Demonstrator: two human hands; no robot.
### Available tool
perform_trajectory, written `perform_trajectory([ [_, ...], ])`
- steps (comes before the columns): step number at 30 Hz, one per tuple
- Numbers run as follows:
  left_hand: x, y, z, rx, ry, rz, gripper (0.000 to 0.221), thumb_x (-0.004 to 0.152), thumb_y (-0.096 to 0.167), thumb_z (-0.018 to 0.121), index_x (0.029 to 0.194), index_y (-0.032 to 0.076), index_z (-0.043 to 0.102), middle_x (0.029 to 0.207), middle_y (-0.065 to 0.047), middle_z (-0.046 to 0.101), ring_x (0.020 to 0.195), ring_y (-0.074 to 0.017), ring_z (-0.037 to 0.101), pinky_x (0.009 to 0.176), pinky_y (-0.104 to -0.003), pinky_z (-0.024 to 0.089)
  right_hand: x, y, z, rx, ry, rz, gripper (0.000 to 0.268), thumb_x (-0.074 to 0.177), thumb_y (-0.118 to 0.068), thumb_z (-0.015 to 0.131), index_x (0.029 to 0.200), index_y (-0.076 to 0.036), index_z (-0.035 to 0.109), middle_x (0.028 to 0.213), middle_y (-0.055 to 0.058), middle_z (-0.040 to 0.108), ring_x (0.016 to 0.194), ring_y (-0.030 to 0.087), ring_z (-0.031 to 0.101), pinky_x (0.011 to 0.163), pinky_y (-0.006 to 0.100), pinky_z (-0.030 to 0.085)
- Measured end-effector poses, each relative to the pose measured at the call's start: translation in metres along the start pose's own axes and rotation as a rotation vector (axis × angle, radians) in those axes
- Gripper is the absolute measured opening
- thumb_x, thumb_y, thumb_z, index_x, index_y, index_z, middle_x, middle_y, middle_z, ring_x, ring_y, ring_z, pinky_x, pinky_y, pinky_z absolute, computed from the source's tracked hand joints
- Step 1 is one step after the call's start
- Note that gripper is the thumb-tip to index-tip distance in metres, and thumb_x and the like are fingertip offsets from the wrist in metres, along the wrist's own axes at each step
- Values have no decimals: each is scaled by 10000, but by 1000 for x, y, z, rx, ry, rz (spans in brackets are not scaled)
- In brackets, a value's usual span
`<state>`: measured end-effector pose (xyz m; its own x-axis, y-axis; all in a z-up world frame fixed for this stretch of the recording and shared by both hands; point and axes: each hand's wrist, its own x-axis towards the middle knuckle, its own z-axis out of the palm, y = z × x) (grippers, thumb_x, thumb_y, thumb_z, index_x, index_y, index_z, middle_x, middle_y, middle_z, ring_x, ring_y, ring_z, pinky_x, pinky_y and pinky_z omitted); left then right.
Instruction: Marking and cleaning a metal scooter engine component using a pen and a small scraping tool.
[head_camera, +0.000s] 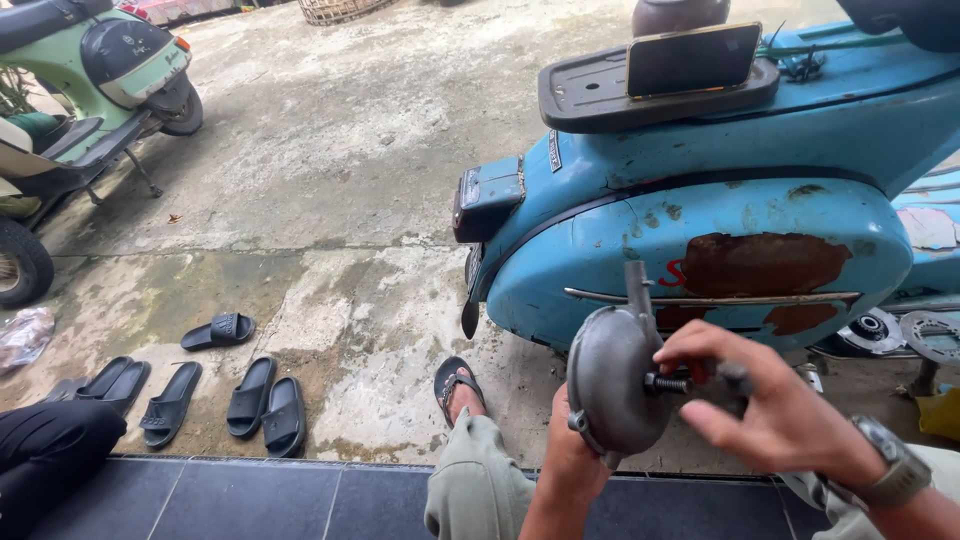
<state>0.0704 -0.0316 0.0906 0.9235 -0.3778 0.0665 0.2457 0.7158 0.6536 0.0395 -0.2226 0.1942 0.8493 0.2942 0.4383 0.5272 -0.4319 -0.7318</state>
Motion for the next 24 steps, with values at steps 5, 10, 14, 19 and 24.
perform_trajectory([
  [5,-24,3,10,17,8,7,434,752,81,834,1132,-57,676,959,-113,743,847,-142,669,762,-289,582,-32,-5,28,-163,151,-49,237,843,-207,760,1063,-122,728,1028,46,755,879,160,738,765,291,588],
  [10,-67,-14,12,-28,84,-102,297,828,-24,793,1105,-73,696,932,-140,761,776,-134,684,670,-256,583,-87,5,50,-241,176,76,272,807,-243,798,1056,-149,743,1032,17,784,912,142,767,819,284,579],
  [14,-93,-21,7,296,28,-68,320,823,87,824,1107,30,690,922,-30,718,819,-64,593,723,-219,501,-136,14,69,-233,204,269,261,840,-306,771,1052,-156,746,1029,-21,786,912,124,746,851,290,560],
  [19,-108,-20,14,445,-32,-118,416,823,188,814,1196,55,687,1065,-40,738,957,-93,644,844,-249,543,-162,4,83,-282,291,225,224,859,-276,744,1036,-141,718,1039,3,757,910,135,725,867,287,539],
  [24,-114,-12,27,536,-56,-118,107,915,174,690,969,117,618,898,16,627,815,-61,538,720,-239,459,-162,-18,90,-218,403,207,208,937,-310,646,987,-113,692,921,25,729,821,155,700,787,301,520],
])
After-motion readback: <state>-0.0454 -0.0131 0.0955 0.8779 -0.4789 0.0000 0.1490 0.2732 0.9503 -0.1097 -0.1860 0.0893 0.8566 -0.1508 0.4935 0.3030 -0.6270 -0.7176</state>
